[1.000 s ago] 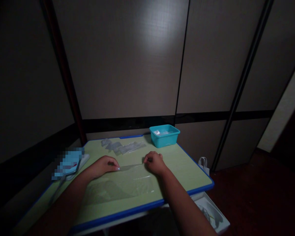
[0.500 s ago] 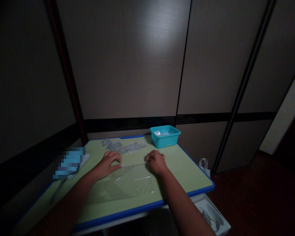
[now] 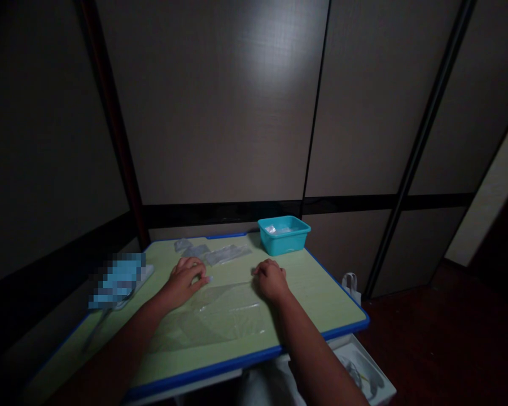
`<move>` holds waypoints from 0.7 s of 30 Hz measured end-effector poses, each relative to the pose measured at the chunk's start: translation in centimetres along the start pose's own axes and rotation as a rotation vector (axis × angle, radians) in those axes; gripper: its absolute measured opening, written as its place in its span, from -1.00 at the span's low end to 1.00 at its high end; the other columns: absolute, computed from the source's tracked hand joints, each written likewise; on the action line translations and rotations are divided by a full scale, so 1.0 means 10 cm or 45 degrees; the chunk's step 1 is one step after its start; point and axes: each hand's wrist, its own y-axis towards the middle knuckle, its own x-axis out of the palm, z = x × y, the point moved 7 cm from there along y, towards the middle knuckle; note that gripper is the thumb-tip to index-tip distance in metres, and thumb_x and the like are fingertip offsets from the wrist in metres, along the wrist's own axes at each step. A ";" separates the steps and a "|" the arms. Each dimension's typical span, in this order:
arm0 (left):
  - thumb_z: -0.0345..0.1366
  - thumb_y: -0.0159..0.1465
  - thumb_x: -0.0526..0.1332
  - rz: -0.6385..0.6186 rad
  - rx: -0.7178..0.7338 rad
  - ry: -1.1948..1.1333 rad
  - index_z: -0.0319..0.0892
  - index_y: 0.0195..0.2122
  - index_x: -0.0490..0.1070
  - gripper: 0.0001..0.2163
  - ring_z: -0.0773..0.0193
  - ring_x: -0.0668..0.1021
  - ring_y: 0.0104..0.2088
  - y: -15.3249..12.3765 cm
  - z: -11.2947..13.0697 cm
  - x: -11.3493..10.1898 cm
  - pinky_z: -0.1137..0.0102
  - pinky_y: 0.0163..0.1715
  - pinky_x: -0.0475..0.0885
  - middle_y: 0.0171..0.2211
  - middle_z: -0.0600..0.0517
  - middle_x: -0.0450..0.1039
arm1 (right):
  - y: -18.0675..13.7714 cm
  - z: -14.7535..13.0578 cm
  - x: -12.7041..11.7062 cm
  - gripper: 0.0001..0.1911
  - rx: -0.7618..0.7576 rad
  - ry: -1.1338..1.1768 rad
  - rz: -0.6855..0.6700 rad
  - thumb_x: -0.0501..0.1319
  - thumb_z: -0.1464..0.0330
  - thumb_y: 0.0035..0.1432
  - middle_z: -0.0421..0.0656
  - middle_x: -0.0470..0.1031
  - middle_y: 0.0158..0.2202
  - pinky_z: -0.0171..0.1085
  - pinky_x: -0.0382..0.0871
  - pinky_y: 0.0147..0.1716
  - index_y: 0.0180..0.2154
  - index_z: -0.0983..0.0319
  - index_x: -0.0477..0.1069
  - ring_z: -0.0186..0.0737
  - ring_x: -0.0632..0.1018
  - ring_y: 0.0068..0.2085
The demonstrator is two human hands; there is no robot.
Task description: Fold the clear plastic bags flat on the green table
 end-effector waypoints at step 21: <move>-0.02 0.22 -0.07 -0.169 -0.175 0.229 -0.10 0.17 0.08 -0.49 0.11 -0.17 0.26 -0.05 -0.17 0.24 -0.03 0.13 -0.26 0.26 -0.05 -0.14 | 0.07 -0.41 0.08 -0.55 0.038 -0.318 0.022 0.06 0.17 0.10 0.03 0.13 0.16 0.24 -0.24 0.05 0.01 0.19 0.20 0.04 0.10 0.17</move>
